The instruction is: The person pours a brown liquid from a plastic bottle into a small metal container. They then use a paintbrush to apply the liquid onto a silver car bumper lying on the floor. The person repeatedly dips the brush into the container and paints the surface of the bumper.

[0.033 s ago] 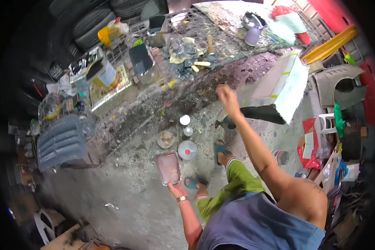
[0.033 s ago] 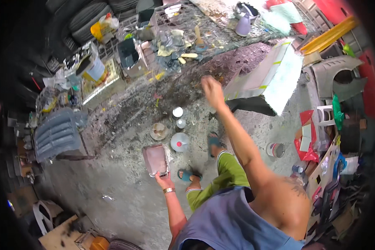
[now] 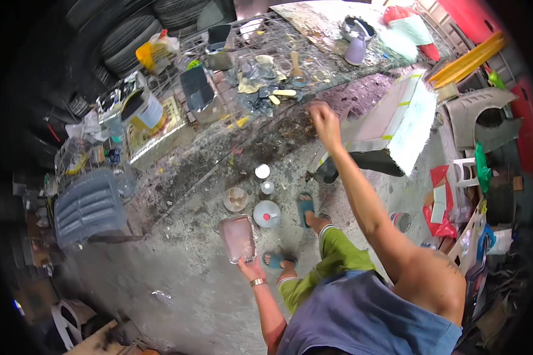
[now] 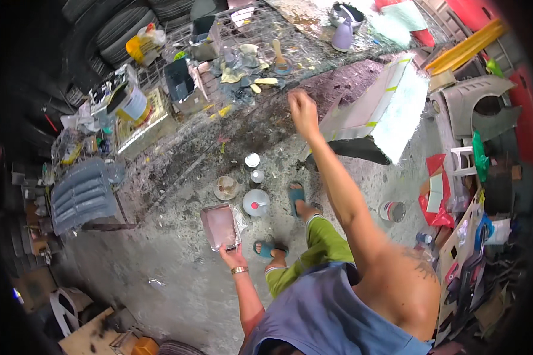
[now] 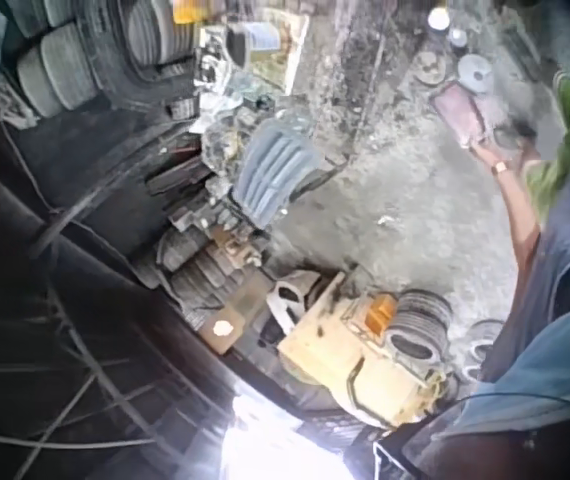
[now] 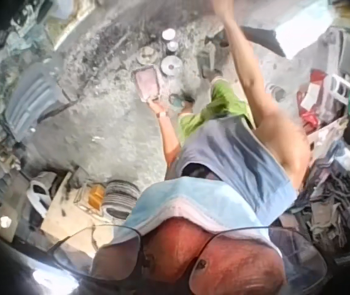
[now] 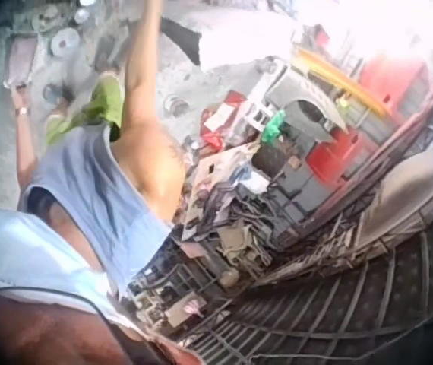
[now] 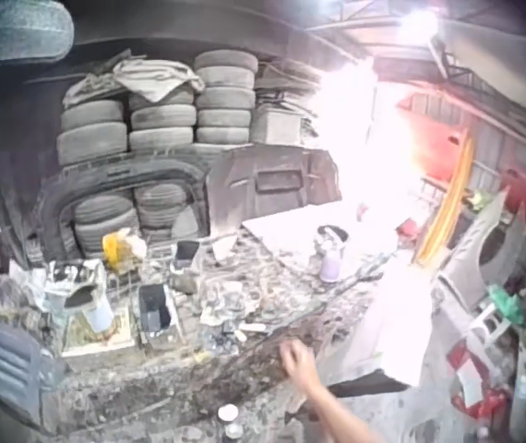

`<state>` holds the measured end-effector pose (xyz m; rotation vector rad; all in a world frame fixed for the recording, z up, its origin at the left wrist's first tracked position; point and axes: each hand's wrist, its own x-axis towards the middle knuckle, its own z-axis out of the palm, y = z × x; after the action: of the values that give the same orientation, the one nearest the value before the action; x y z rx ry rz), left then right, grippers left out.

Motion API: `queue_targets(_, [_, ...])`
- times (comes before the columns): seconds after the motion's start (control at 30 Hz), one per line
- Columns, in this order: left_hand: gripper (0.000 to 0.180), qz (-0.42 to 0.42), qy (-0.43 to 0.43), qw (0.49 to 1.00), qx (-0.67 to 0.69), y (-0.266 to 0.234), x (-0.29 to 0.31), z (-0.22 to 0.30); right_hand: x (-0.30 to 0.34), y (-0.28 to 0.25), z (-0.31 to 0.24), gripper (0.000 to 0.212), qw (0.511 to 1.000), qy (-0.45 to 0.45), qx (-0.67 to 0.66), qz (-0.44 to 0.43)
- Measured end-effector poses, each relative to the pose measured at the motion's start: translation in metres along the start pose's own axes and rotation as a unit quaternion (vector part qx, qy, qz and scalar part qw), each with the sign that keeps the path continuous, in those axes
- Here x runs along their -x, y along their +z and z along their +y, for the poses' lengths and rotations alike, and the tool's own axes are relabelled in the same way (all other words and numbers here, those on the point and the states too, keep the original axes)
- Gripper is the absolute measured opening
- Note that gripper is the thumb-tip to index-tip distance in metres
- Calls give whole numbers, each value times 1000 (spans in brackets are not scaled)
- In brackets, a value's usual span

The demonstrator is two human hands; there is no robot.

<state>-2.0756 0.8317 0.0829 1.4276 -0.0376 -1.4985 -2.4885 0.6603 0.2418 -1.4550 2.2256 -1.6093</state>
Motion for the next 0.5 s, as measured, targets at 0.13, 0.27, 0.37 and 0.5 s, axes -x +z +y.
queue_targets(0.13, [59, -19, 15, 999, -35, 36, -6, 30, -153, 26, 85, 50, 982, 86, 164, 24])
queue_targets(0.27, [56, 14, 38, 999, -13, 61, -5, 40, -210, 76, 119, 50, 969, 77, 180, -147])
queue_targets(0.37, [56, 22, 43, 999, 4, 95, 5, 44, -222, 80, 122, 37, 944, 73, 189, -259])
queue_targets(0.5, [56, 22, 62, 998, 14, 133, 23, 45, -222, 41, 98, 28, 955, 4, 166, -245])
